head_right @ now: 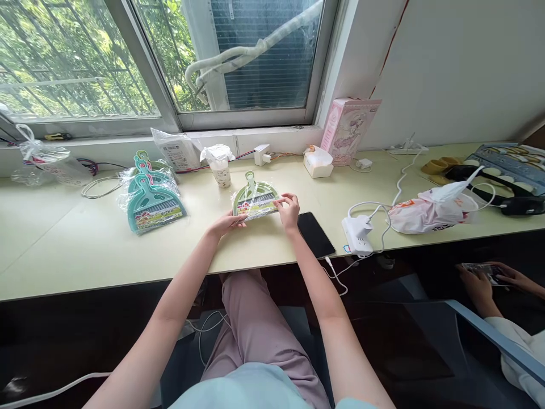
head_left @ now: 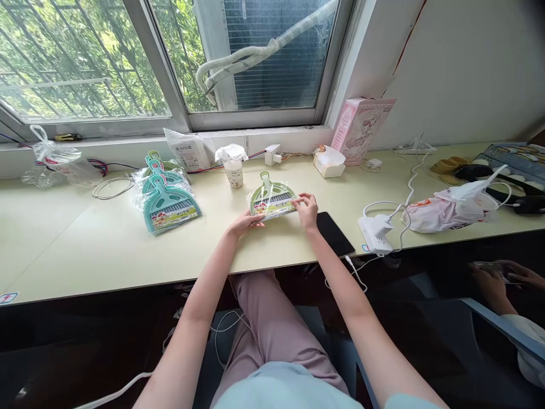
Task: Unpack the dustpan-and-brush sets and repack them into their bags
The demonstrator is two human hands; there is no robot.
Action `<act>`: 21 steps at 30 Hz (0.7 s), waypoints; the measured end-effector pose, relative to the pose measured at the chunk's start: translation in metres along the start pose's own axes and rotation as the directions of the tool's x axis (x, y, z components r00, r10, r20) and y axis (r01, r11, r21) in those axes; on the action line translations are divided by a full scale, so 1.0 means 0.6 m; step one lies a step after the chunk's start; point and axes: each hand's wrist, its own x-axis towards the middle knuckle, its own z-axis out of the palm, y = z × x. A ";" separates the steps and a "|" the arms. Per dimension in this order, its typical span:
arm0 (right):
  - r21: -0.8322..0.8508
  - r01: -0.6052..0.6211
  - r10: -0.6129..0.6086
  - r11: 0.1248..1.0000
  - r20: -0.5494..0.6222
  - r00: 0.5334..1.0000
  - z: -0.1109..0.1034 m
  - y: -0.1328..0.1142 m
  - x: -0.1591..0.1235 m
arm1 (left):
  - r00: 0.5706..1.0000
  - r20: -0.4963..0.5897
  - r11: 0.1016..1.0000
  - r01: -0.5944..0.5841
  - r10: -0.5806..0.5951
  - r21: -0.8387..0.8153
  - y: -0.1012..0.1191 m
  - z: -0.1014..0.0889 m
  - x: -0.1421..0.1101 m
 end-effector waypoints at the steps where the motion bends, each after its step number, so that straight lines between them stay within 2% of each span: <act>1: 0.024 -0.010 0.010 1.000 0.008 1.000 0.004 0.002 0.000 | 1.000 0.010 1.000 -0.017 0.017 0.018 0.000 -0.001 0.000; 3: 0.073 -0.047 0.045 0.996 0.030 0.999 0.008 0.005 -0.002 | 0.999 0.020 0.998 -0.046 0.045 0.049 -0.001 -0.004 -0.002; 5: 0.125 -0.137 0.128 0.983 0.075 0.989 0.009 0.009 -0.005 | 0.997 0.029 0.995 -0.068 0.065 0.076 -0.002 -0.008 -0.003; 8: 0.209 -0.361 0.312 0.909 0.235 0.921 0.008 0.017 -0.005 | 0.996 0.041 0.989 -0.083 0.079 0.125 -0.003 -0.011 -0.004; 10: 0.256 -0.453 0.374 0.854 0.302 0.877 0.008 0.024 -0.003 | 0.995 0.038 0.980 -0.098 0.093 0.172 -0.001 -0.010 -0.007; 13: 0.324 -0.459 0.393 0.827 0.250 0.885 0.009 0.033 0.001 | 0.985 0.064 0.960 -0.171 0.161 0.223 0.007 -0.003 -0.014; 17: 0.369 -0.434 0.402 0.822 0.166 0.901 0.007 0.039 0.002 | 0.949 0.148 0.922 -0.307 0.278 0.235 0.011 0.010 -0.015; 19: 0.370 -0.430 0.406 0.823 0.145 0.902 0.006 0.041 0.001 | 0.935 0.126 0.891 -0.354 0.331 0.283 0.003 0.017 -0.007; 21: 0.367 -0.429 0.411 0.826 0.129 0.902 0.005 0.042 0.000 | 0.924 0.060 0.882 -0.378 0.377 0.281 -0.008 0.023 0.006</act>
